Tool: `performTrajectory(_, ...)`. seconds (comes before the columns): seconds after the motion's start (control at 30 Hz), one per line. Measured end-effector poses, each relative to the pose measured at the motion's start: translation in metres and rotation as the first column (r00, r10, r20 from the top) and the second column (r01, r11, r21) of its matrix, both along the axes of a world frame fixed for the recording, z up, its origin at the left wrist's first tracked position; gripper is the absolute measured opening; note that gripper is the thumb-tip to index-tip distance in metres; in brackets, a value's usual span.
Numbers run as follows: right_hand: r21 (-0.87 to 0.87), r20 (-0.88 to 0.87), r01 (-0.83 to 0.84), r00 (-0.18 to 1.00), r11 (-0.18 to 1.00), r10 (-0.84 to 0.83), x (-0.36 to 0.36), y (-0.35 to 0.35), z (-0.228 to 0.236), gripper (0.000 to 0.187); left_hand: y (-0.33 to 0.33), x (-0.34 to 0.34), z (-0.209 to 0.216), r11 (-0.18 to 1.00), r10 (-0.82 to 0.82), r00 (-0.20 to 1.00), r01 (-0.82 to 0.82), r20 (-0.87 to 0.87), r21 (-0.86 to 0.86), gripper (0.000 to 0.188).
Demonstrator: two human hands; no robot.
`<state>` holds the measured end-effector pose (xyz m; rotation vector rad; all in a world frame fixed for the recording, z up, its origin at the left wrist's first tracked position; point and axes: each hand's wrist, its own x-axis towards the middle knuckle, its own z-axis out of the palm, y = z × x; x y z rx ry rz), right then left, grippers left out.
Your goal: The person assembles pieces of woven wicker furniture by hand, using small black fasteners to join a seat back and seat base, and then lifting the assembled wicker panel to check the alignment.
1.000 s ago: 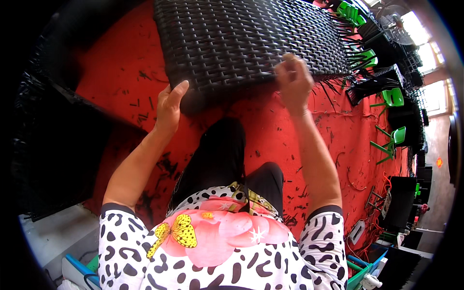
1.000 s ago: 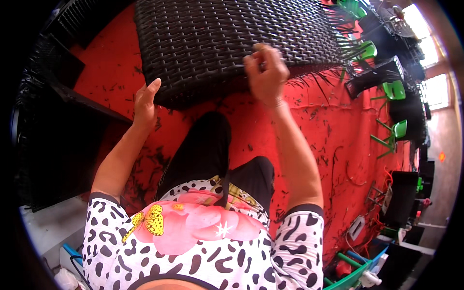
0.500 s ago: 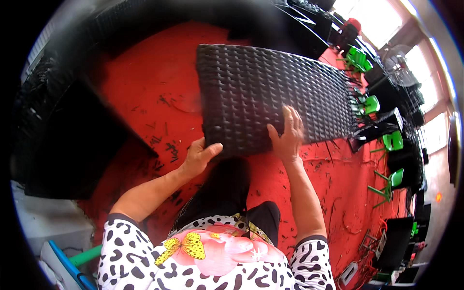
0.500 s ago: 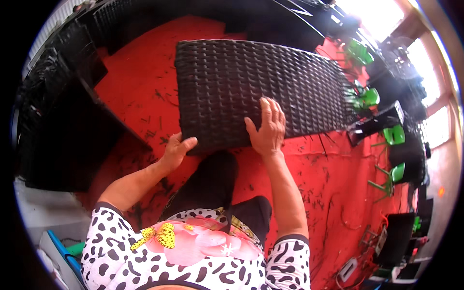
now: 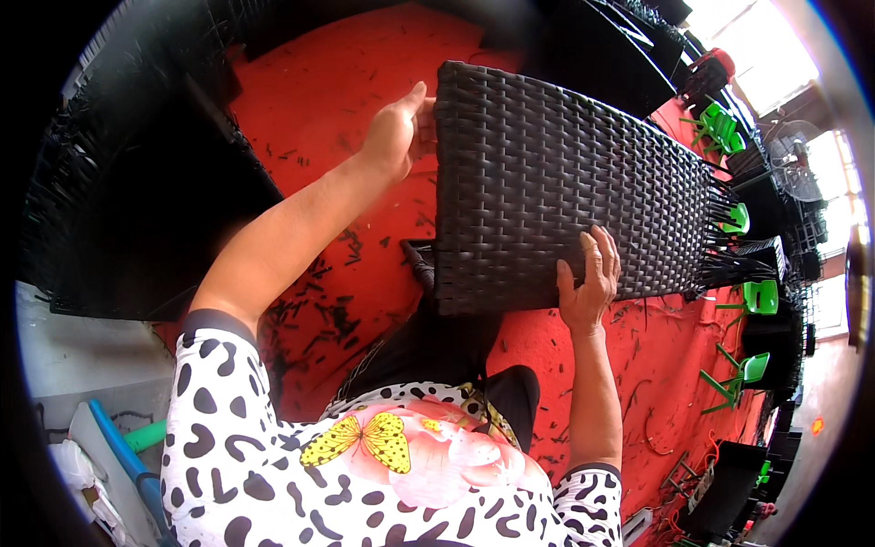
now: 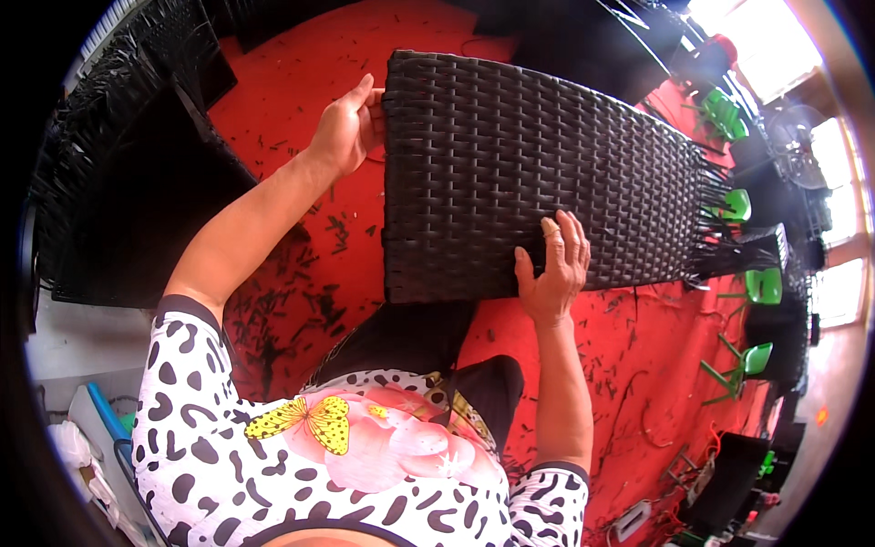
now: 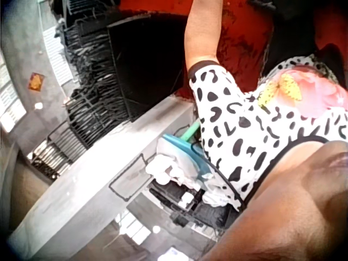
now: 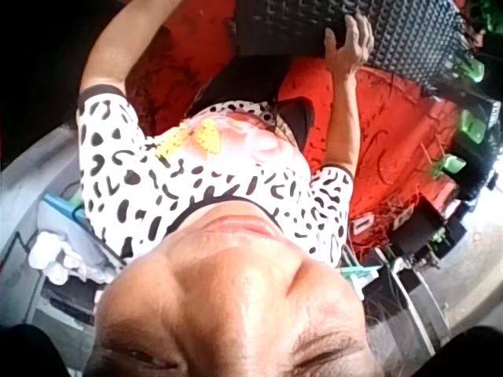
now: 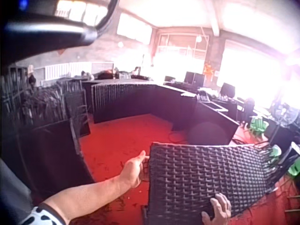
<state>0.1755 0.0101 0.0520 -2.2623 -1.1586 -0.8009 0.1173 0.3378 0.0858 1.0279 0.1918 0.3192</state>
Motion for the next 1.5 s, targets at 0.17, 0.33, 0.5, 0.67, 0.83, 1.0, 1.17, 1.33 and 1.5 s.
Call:
performTrajectory(0.17, -0.003, -0.006, 0.007, 1.000, 1.000, -0.007, -0.005, -0.002, 0.000, 0.043, -0.024, 0.007, 0.030, 0.997, 0.064, 0.998, -0.065, -0.016, -0.049, 0.057)
performTrajectory(0.33, 0.012, 0.012, -0.010, 1.000, 1.000, 0.009, -0.007, 0.001, 0.003, 0.043, -0.024, 0.025, 0.022, 0.969, 0.218, 0.976, -0.218, -0.014, -0.114, 0.057)
performTrajectory(0.5, 0.014, 0.004, -0.001, 1.000, 1.000, 0.001, -0.004, 0.003, 0.009, 0.043, -0.017, 0.035, 0.014, 0.983, 0.162, 0.986, -0.158, 0.043, -0.090, 0.056)
performTrajectory(0.67, 0.035, 0.014, 0.009, 1.000, 0.999, -0.010, -0.004, 0.005, 0.009, 0.043, -0.019, 0.031, 0.018, 0.991, 0.117, 0.982, -0.106, 0.146, -0.084, 0.056)
performTrajectory(0.83, 0.026, 0.039, 0.017, 0.999, 1.000, -0.018, -0.003, 0.000, 0.003, 0.043, -0.019, 0.047, -0.006, 0.969, 0.231, 0.969, -0.220, 0.089, -0.112, 0.055)
performTrajectory(1.0, 0.033, 0.031, 0.027, 0.999, 0.999, -0.028, -0.002, 0.001, 0.002, 0.044, -0.043, 0.022, 0.033, 0.944, 0.329, 0.940, -0.324, 0.087, -0.065, 0.047)
performTrajectory(1.17, 0.066, -0.010, 0.021, 1.000, 0.998, -0.020, -0.007, 0.005, -0.002, 0.047, -0.030, 0.053, -0.022, 0.898, 0.412, 0.899, -0.428, 0.146, 0.102, 0.035)
performTrajectory(1.33, 0.031, -0.013, 0.023, 1.000, 0.999, -0.022, -0.015, 0.005, 0.001, 0.045, -0.002, 0.044, -0.027, 0.975, 0.187, 0.981, -0.193, 0.060, 0.114, 0.040)
performTrajectory(1.5, 0.033, -0.009, 0.018, 1.000, 0.999, -0.018, -0.012, 0.006, 0.005, 0.045, -0.024, 0.015, 0.013, 0.957, 0.278, 0.958, -0.272, -0.063, 0.099, 0.035)
